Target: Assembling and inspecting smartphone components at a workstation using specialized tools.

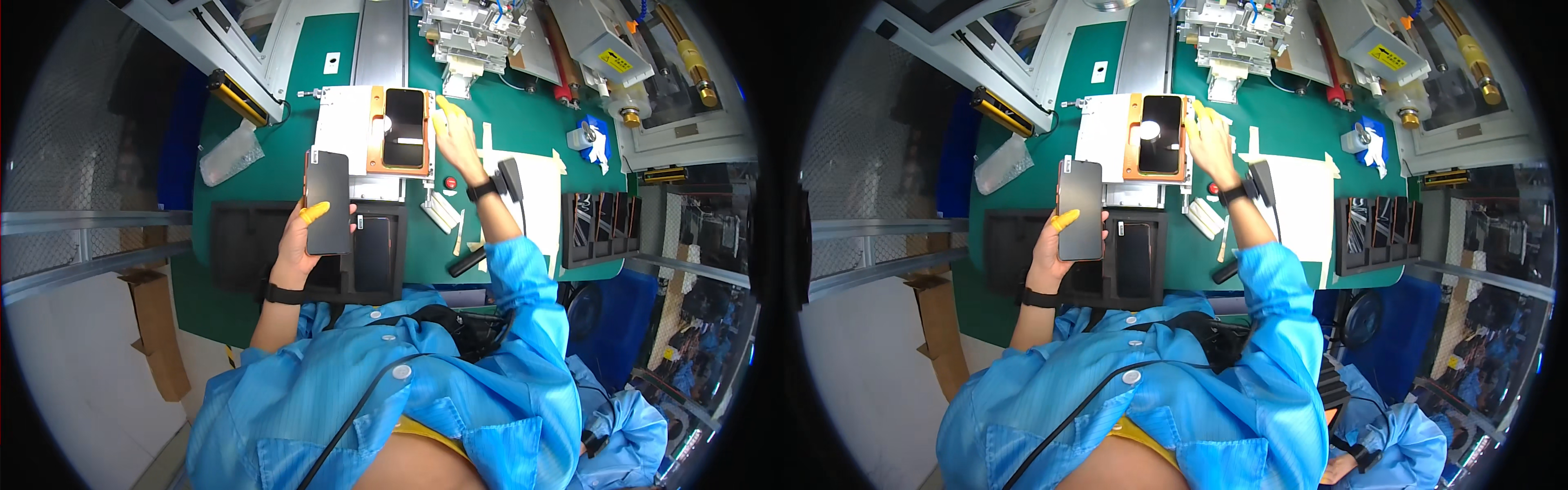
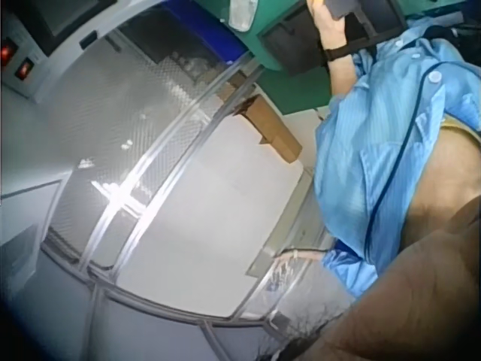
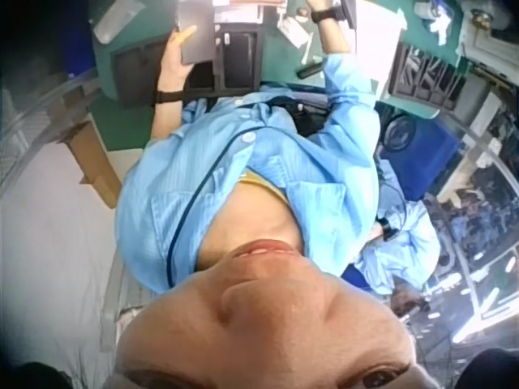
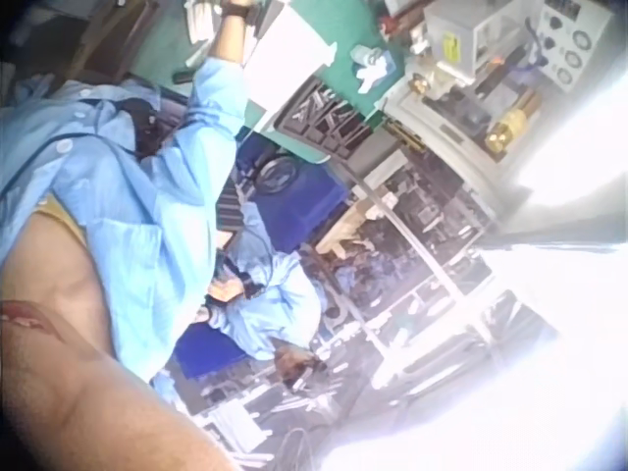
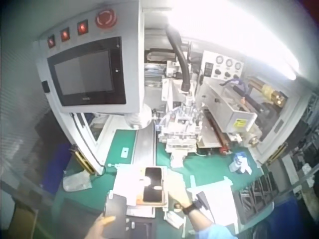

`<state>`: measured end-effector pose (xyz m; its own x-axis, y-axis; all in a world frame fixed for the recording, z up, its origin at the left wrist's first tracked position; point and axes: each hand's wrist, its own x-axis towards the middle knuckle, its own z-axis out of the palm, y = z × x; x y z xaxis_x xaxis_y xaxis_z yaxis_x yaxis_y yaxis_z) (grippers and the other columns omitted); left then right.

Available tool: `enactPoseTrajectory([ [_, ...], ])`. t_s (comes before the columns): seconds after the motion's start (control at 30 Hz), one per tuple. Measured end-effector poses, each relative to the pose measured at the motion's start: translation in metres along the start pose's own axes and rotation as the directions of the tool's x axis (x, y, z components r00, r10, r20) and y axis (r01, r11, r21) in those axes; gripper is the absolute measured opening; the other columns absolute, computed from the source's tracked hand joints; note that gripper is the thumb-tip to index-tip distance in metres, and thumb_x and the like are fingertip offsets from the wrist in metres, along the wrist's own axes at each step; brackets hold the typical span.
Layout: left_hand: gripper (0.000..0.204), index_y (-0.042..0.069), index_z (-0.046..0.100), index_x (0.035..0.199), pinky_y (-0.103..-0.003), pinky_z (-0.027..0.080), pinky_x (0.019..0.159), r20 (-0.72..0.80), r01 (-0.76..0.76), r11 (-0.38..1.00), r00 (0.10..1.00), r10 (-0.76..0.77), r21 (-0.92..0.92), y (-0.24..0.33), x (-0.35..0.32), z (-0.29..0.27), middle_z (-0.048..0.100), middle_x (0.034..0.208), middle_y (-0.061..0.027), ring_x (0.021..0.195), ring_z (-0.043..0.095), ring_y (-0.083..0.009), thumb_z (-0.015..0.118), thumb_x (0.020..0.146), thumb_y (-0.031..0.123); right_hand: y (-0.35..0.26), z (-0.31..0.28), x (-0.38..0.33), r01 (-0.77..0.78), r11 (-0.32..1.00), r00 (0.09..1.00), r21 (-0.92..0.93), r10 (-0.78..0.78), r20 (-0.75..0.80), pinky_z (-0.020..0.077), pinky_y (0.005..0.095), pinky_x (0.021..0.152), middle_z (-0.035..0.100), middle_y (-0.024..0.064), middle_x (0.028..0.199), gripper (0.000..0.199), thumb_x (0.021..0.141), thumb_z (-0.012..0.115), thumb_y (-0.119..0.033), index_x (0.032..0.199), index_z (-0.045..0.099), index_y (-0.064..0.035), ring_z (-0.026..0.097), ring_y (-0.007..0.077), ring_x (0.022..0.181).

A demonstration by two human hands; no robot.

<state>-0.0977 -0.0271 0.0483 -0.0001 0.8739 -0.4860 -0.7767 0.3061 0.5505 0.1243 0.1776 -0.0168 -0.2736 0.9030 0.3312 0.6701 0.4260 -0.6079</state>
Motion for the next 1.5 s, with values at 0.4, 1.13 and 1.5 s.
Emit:
enactPoseTrajectory([
  [0.4, 0.042, 0.006, 0.035, 0.122, -0.049, 0.048, 0.076, -0.098, -0.064, 0.996, 0.993, 0.057, -0.066, 0.008, -0.047, -0.033, 0.047, 0.112, -0.0178, 0.100, 0.052, -0.0362, 0.050, 0.082, 0.008, 0.022, 0.007, 0.018, -0.086, 0.977, 0.992, -0.194, 0.101, 0.072, 0.0335, 0.0383, 0.092, 0.048, 0.0202, 0.117, 0.038, 0.084, 0.045, -0.034, 0.116, 0.051, -0.0131, 0.041, 0.0329, 0.111],
  [1.13, 0.036, 0.004, 0.042, 0.117, -0.044, 0.050, 0.074, -0.101, 0.022, 0.991, 0.994, -0.035, -0.130, -0.002, -0.044, -0.021, 0.051, 0.107, -0.0164, 0.097, 0.054, -0.0323, 0.050, 0.084, 0.014, 0.051, -0.074, -0.144, -0.627, 0.330, 0.514, 0.706, 0.856, 0.055, 0.0497, 0.0297, 0.045, 0.051, 0.0097, 0.064, 0.022, 0.087, 0.047, -0.022, 0.082, 0.044, -0.0009, 0.052, 0.0194, 0.046],
  [1.5, 0.039, 0.008, 0.038, 0.121, -0.045, 0.050, 0.073, -0.243, -0.097, 0.961, 0.969, 0.032, -0.258, -0.008, -0.071, -0.052, 0.050, 0.109, -0.0157, 0.098, 0.053, -0.0330, 0.048, 0.085, 0.019, -0.029, 0.008, 0.058, -0.653, 0.674, 0.756, 0.345, 0.553, 0.350, 0.0461, 0.0284, 0.040, 0.055, 0.0115, 0.053, 0.037, 0.081, 0.044, -0.025, 0.061, 0.051, 0.0052, 0.053, 0.0169, 0.040],
])
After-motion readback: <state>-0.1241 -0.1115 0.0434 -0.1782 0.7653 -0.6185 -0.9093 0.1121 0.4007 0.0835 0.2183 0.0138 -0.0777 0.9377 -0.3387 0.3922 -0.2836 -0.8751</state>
